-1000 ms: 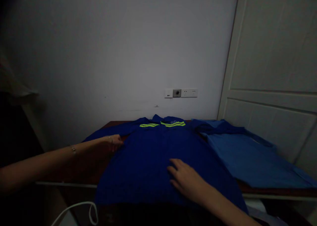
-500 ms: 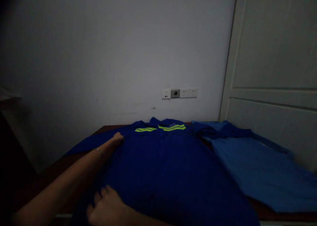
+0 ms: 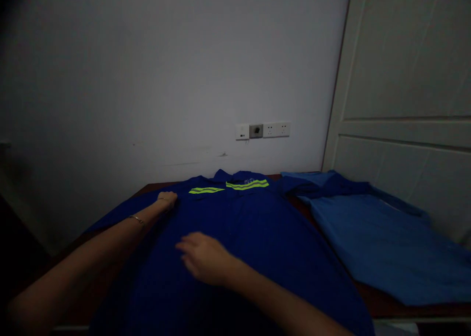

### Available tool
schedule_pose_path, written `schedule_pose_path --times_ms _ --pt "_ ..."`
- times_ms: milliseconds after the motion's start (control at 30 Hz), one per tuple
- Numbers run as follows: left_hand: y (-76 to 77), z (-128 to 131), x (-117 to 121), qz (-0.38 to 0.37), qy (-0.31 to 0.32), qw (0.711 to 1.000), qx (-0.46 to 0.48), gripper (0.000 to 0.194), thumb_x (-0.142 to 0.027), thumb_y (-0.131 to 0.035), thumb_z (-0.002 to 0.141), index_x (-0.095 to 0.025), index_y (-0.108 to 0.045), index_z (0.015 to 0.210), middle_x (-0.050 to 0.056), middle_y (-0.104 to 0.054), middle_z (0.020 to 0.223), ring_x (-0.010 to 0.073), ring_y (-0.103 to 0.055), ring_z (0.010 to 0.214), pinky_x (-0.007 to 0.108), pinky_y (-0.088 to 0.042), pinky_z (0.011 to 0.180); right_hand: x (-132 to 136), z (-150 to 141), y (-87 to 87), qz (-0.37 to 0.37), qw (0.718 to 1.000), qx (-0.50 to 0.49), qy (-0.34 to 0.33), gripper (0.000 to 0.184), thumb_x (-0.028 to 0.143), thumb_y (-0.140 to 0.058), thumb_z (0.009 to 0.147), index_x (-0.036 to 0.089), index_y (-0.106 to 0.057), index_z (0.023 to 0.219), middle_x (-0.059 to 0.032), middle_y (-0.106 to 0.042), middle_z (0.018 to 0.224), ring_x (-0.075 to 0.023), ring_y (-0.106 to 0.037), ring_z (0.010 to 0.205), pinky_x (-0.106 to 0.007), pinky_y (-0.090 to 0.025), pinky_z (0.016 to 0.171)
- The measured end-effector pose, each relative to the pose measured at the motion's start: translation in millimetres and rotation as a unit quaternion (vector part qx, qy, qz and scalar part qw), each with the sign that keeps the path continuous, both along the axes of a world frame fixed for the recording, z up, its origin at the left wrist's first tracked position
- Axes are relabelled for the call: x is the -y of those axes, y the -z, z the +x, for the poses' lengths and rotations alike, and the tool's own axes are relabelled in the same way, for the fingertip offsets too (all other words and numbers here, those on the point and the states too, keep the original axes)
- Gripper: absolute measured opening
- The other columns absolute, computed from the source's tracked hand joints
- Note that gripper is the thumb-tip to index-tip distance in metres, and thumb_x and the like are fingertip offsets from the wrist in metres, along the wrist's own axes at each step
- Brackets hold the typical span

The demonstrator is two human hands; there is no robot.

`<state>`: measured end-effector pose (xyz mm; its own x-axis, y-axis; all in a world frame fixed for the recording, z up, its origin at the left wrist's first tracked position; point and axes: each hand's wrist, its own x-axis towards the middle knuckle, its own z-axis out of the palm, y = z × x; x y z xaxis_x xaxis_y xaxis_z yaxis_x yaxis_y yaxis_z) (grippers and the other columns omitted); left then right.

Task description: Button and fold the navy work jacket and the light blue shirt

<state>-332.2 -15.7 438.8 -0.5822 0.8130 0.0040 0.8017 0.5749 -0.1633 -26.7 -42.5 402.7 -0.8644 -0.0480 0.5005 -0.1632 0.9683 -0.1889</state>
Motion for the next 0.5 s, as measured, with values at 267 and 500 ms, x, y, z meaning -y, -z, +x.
schedule_pose_path --times_ms 267,500 --pt "3.2 62.7 -90.0 0.026 0.112 0.992 -0.056 0.034 -0.023 -0.042 0.083 -0.011 -0.048 0.115 0.019 -0.053 0.115 0.0277 -0.049 0.108 0.040 -0.041 0.085 -226.8 110.5 -34.0 0.020 0.910 -0.006 0.414 0.033 0.011 -0.038 0.081 0.012 -0.058 0.107 -0.0122 -0.056 0.116 -0.0208 -0.049 0.109 -0.033 -0.039 0.093" --pt "-10.7 118.1 -172.9 0.072 0.227 0.971 -0.030 0.036 -0.029 -0.037 0.085 -0.009 -0.045 0.114 0.018 -0.051 0.115 0.0274 -0.047 0.110 0.038 -0.040 0.087 -362.7 242.1 -64.3 0.022 0.815 0.094 0.571 0.039 0.008 -0.040 0.074 0.012 -0.061 0.106 -0.0135 -0.061 0.108 -0.0221 -0.057 0.096 -0.030 -0.042 0.080"
